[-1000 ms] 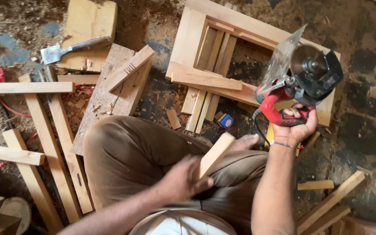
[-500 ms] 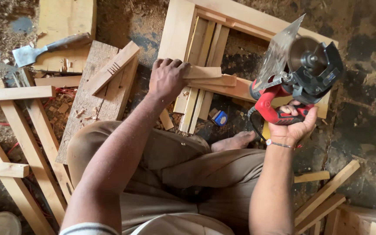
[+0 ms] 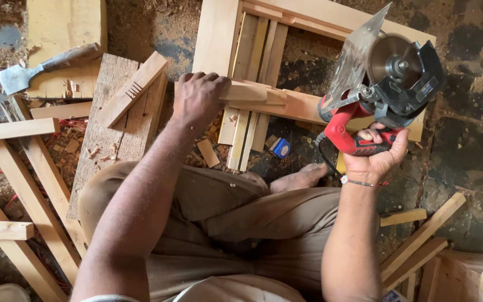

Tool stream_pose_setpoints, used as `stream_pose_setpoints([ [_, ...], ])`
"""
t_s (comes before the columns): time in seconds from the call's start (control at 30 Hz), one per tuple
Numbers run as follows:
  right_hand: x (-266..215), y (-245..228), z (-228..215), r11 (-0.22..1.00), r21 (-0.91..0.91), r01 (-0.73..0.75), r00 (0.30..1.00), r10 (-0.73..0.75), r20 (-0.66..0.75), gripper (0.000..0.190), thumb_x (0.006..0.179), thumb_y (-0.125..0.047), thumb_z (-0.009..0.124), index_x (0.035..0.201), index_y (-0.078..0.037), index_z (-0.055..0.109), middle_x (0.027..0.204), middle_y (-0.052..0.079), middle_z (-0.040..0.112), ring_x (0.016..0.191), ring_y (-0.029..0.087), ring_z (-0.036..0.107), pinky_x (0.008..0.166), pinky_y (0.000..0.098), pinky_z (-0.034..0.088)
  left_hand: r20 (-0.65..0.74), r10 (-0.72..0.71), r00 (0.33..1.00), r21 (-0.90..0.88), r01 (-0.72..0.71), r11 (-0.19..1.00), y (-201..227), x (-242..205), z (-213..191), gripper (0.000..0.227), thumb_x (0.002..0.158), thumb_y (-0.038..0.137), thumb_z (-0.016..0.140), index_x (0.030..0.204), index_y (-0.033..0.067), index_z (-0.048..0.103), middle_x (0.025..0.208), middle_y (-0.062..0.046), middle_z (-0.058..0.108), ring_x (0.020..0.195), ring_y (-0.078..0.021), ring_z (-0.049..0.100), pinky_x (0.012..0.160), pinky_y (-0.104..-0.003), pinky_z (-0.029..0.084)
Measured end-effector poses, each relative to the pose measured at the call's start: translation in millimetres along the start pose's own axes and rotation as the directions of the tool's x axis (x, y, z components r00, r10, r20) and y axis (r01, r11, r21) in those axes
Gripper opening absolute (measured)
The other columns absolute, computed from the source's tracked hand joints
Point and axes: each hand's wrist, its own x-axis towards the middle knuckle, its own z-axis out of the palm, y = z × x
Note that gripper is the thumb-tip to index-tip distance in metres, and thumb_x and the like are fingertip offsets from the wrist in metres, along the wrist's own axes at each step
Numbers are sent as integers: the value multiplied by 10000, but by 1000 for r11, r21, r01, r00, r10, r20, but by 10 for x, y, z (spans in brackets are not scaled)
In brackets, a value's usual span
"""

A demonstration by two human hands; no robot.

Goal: The person uses a red circular saw to cut a small wooden plank held against a larger wooden frame. They make several cuts, adjusting the wood's position between each cut, and then place the cut pieces aside.

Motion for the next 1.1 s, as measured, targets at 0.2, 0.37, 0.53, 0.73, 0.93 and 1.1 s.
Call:
stream_pose_setpoints([
  [0.2,28,0,-47,1000,-3,13,1000,-13,-15,371,1018,-433,643,1057,-65,617,928,58,634,681,130,557,672,276,517,-19,35,999,-18,-35,999,136,55,91,542,832,321,836,1333,237,648,1238,-74,708,1082,-254,660,1016,-503,469],
  [0.37,35,16,-31,1000,10,6,1000,-6,-3,335,1051,-409,621,1061,-74,624,920,53,632,677,126,553,661,275,510,-1,13,1000,-14,-13,1000,166,39,105,676,814,399,806,1413,199,563,1295,-105,647,1180,-298,588,1038,-538,400],
  [0.53,-1,56,61,1000,18,3,999,-3,-41,334,1016,-399,601,1015,-66,628,881,56,640,649,135,558,647,289,524,49,6,999,19,-7,1000,216,77,122,605,903,418,739,1426,190,540,1384,-76,613,1258,-272,555,1106,-535,377],
  [0.73,-69,99,137,999,-33,19,999,-18,43,303,1060,-370,629,1053,-67,634,920,49,636,657,119,562,653,271,513,49,33,998,69,-37,997,197,66,204,596,926,409,708,1422,136,522,1386,-110,572,1220,-288,537,1078,-578,357],
  [0.93,-223,271,374,999,-50,6,990,2,144,326,979,-351,657,1143,-69,659,950,48,672,629,128,586,608,270,513,89,48,995,71,-54,996,163,47,179,536,950,375,700,1413,149,554,1421,-83,571,1235,-266,542,1091,-563,379],
  [1.1,-652,293,757,948,-298,110,943,-5,333,310,1023,-320,728,1148,-62,611,955,61,651,666,122,604,628,260,531,36,72,997,9,-72,997,188,29,65,561,890,390,731,1376,156,575,1398,-87,563,1202,-280,529,1028,-556,388],
])
